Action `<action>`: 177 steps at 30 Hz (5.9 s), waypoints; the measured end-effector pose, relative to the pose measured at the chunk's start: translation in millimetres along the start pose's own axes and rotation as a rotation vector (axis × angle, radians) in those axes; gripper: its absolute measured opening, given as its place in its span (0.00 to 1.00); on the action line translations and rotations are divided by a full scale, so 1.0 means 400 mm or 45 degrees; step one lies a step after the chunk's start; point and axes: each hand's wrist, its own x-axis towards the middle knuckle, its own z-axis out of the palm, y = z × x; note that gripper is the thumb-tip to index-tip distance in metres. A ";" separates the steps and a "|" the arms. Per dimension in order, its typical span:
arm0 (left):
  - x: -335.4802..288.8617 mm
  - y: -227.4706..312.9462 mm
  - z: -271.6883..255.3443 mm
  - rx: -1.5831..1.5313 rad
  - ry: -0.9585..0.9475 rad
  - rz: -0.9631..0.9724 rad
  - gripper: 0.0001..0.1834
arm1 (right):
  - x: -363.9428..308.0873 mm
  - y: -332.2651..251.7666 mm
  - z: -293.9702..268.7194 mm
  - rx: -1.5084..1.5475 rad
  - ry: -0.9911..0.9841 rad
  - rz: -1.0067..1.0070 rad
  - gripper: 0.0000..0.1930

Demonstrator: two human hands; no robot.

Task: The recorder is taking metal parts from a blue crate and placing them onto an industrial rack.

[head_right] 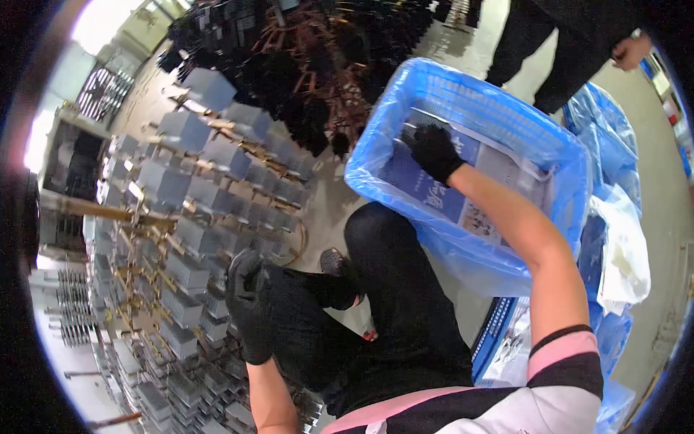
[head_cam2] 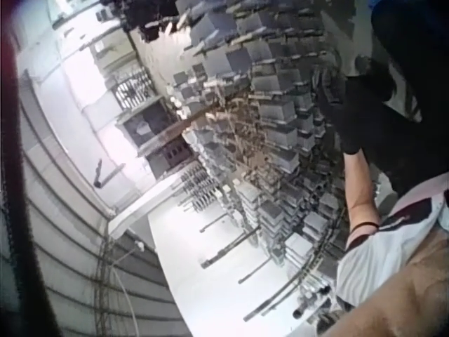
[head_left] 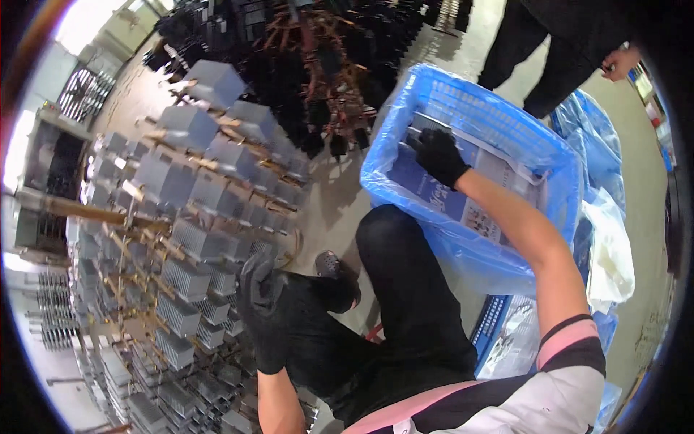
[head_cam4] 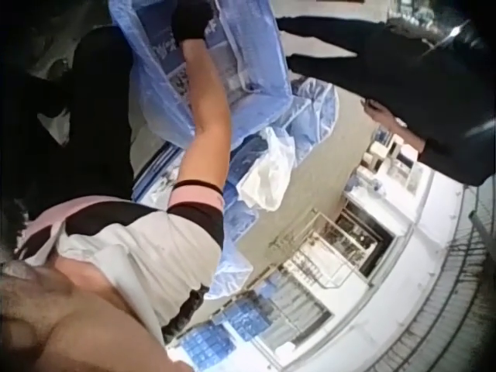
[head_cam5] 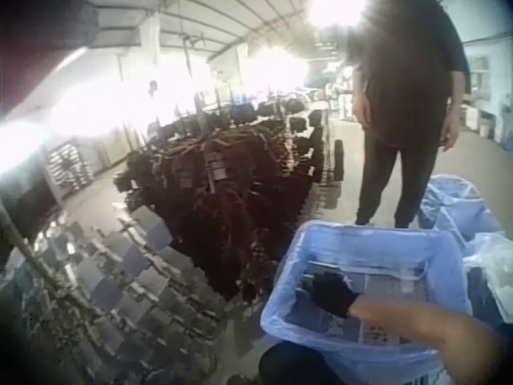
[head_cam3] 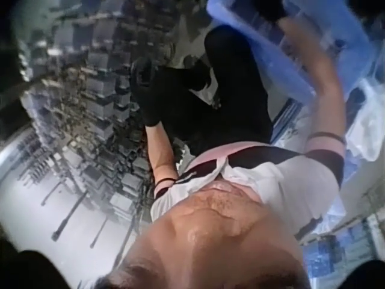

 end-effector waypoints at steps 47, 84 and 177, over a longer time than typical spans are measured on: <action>0.477 -0.059 -0.282 1.336 0.006 0.969 0.06 | 0.529 -0.858 -0.457 0.955 0.420 -0.231 0.15; 0.108 -0.008 -0.199 0.580 0.435 0.402 0.29 | 0.323 -0.579 -0.525 1.350 0.200 0.125 0.39; 0.669 0.017 -0.177 1.264 -0.156 0.730 0.12 | 0.639 -0.694 -0.413 0.092 0.666 -0.156 0.26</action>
